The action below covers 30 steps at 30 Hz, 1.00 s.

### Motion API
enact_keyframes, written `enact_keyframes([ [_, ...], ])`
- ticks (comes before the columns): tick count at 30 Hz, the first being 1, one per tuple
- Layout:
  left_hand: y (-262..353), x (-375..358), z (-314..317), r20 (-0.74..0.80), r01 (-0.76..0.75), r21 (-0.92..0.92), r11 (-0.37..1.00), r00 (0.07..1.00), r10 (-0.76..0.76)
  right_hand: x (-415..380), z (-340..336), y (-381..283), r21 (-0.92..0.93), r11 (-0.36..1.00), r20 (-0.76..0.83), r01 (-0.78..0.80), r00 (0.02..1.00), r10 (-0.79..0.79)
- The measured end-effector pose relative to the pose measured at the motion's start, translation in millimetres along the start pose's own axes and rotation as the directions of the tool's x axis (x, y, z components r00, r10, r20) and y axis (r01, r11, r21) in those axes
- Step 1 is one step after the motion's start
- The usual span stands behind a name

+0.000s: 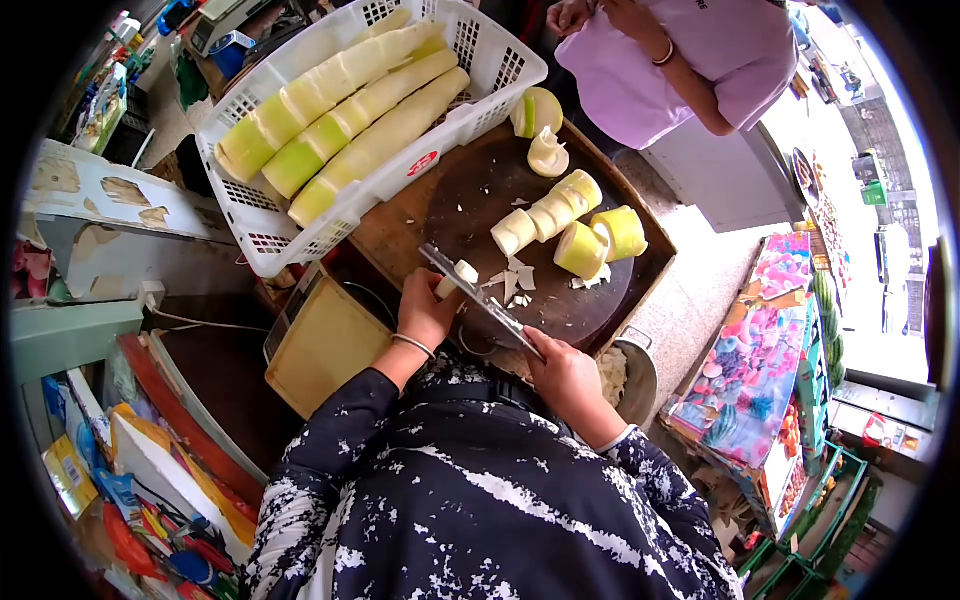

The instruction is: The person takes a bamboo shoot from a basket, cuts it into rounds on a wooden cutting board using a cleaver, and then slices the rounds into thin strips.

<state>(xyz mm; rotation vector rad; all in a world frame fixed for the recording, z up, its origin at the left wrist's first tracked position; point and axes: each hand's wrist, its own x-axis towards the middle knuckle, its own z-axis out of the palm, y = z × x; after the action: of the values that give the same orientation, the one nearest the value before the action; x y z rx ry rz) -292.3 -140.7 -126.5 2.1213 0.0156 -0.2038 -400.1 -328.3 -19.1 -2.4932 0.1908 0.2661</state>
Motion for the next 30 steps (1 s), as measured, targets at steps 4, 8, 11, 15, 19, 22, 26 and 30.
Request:
enact_keyframes([
  [4, -5, 1, 3, 0.017, 0.045, -0.061, 0.997, 0.999, -0.044, -2, -7, -1, -0.080, 0.997, 0.033, 0.019, 0.999, -0.016],
  [8, -5, 0, 3, -0.024, -0.073, -0.032, 0.997, 0.997, 0.072, -5, -5, -1, -0.163, 0.986, 0.021, 0.038, 0.999, -0.035],
  [11, 8, -1, -3, -0.010, -0.057, -0.030, 0.998, 0.998, 0.057, -7, -8, 5, -0.139, 0.990, -0.020, 0.029, 0.999, -0.032],
  [15, 4, -3, -2, 0.006, -0.035, -0.025, 0.999, 0.999, 0.035, -6, -8, 8, -0.161, 0.986, 0.014, 0.028, 1.000, -0.026],
  [19, 0, 1, -2, 0.033, -0.037, -0.018, 0.999, 0.999, 0.037, -2, -11, -2, -0.229, 0.973, 0.055, -0.031, 0.998, 0.045],
  [22, 8, -4, -4, 0.064, -0.014, -0.022, 1.000, 0.998, 0.015, 16, -9, 6, -0.100, 0.991, 0.121, -0.086, 0.988, 0.098],
  [26, 12, -5, -2, -0.053, -0.108, 0.091, 0.990, 0.992, 0.113, 45, 0, 23, 0.067, 0.996, 0.141, -0.050, 0.989, 0.040],
  [30, -16, -3, 3, 0.056, 0.055, -0.155, 0.986, 0.997, -0.047, 44, -4, 19, 0.047, 0.999, 0.133, -0.010, 0.991, 0.003],
])
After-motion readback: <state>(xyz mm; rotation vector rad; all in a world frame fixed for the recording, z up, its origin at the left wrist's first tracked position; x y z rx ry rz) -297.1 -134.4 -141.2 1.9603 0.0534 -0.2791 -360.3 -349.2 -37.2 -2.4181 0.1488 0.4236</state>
